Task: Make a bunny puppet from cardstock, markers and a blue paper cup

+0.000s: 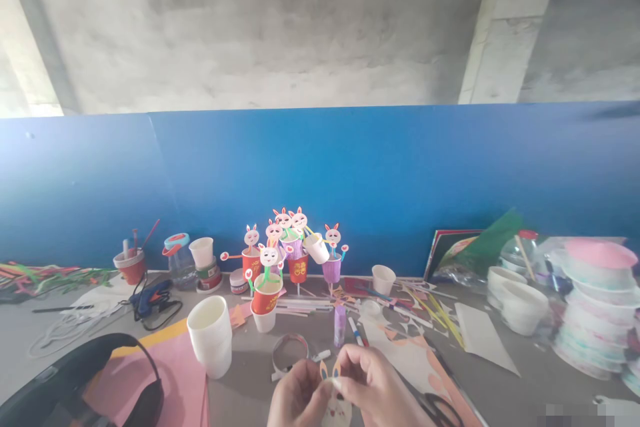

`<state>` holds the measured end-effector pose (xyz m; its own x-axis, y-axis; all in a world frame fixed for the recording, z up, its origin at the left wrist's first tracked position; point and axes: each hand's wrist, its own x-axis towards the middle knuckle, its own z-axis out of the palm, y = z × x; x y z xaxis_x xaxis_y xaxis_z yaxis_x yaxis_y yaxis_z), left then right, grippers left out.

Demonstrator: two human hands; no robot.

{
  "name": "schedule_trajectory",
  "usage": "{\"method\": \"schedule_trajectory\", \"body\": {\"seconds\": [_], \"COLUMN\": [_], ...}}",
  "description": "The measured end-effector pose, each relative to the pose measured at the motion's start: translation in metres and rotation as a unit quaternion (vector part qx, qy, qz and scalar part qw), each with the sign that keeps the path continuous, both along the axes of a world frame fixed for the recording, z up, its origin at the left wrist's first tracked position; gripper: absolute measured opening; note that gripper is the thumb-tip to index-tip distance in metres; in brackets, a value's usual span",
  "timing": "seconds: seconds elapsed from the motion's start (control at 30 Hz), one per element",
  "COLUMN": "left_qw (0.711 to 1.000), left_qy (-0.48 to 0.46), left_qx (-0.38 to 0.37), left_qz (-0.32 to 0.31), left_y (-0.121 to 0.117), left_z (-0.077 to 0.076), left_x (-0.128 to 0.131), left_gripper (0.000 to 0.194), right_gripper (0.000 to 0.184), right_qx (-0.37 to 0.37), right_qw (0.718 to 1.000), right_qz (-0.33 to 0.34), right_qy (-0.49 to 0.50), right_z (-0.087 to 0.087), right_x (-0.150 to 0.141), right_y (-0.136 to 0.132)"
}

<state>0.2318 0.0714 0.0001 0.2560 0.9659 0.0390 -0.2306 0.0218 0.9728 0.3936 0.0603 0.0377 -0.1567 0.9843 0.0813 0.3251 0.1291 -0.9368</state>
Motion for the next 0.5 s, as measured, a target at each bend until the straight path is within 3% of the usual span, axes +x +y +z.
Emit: {"method": "schedule_trajectory", "body": {"seconds": [0.17,0.5], "left_qw": [1.000,0.998], "left_qy": [-0.019,-0.066], "left_qx": [-0.016,0.003], "left_qz": [0.002,-0.009], "left_y": [0.001,-0.007], "left_z": [0.003,0.013], "left_x": [0.002,0.001], "left_gripper": [0.056,0.049], "right_gripper": [0.009,0.015], "right_qx": [0.000,-0.009], "right_qw": [1.000,0.999], "right_qz": [0.008,0.005], "right_qy": [0.017,0.044], "right_z": [-0.003,0.008], "right_x": [0.001,-0.004], "right_y": [0.004,0.000]}}
